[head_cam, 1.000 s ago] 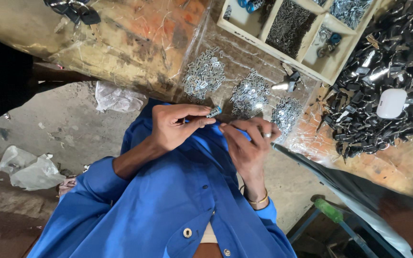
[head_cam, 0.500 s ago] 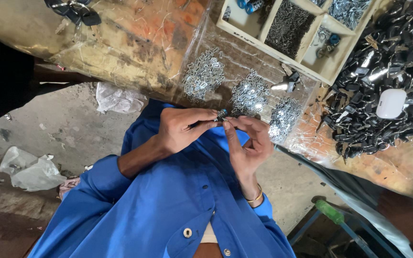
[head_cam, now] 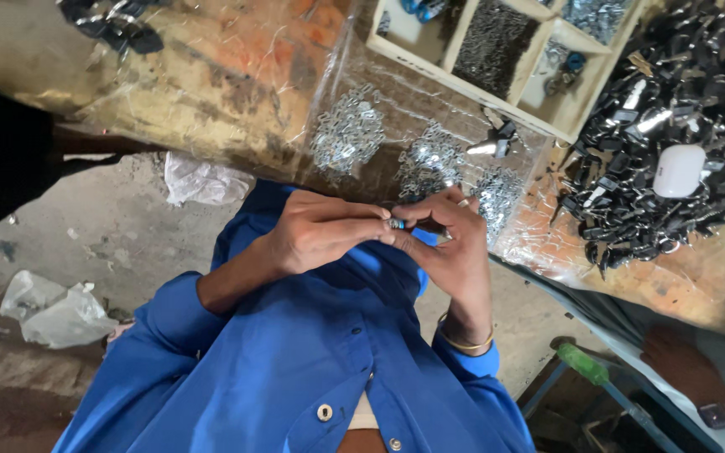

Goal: The person sits at a workbench and repeatedly picks small blue-and-white cylindrical components from a compartmentalized tray, fits them together by hand, and places the assembled pieces with piles of black plastic parts on the bench. The same pick, fit, and set-down cycle repeats throughout the episode.

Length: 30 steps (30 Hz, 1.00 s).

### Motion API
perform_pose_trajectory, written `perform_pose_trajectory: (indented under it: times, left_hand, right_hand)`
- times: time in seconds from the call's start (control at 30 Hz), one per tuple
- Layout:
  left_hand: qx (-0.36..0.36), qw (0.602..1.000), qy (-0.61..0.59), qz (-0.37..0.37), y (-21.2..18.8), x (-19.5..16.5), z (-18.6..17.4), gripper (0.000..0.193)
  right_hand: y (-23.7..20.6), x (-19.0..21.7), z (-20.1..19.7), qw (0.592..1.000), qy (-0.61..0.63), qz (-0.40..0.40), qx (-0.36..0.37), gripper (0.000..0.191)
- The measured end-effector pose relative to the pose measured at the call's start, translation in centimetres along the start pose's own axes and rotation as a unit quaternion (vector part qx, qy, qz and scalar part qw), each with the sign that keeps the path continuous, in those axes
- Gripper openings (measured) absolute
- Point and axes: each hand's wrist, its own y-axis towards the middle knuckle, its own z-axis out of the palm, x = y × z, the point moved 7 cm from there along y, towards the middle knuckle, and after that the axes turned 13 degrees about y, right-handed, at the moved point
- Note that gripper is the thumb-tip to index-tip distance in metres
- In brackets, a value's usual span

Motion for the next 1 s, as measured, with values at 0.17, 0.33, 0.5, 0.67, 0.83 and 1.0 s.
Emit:
perform_pose_trajectory:
  times: [0.17, 0.33, 0.5, 0.67, 0.83, 1.0]
  left_hand:
    - [0.038, 0.998, -0.04, 0.027, 1.8, -0.7, 0.1, 0.035]
    - [-0.015, 0.998, -0.053, 0.005, 2.6, -0.5, -0.1, 0.036]
    - [-0.014, 0.998, -0.049, -0.035, 2.7, 0.5, 0.1, 0.043]
    - [-0.034, 0.997, -0.067, -0.019, 3.1, 0.5, 0.0, 0.034]
    - [-0.025, 0.997, -0.065, -0.044, 3.0, 0.6, 0.1, 0.027]
    - [-0.035, 0.998, -0.044, -0.035, 2.6, 0.2, 0.3, 0.025]
  right_hand:
    - [1.7, 1.7, -1.7, 0.986, 0.091, -0.079, 0.111, 0.018]
    - [2.0, 1.3, -7.4, 0.895, -0.392, -0.096, -0.19, 0.031]
    - [-0.2, -2.9, -9.8, 0.943, 0.198, -0.131, -0.235, 0.02]
    - [-2.5, -5.9, -7.4, 0.794, 0.582, -0.086, -0.151, 0.018]
    - [-2.7, -5.4, -3.3, 0.897, 0.421, -0.007, -0.135, 0.022]
    - [-2.6, -3.5, -1.6, 0.931, 0.334, 0.035, -0.143, 0.024]
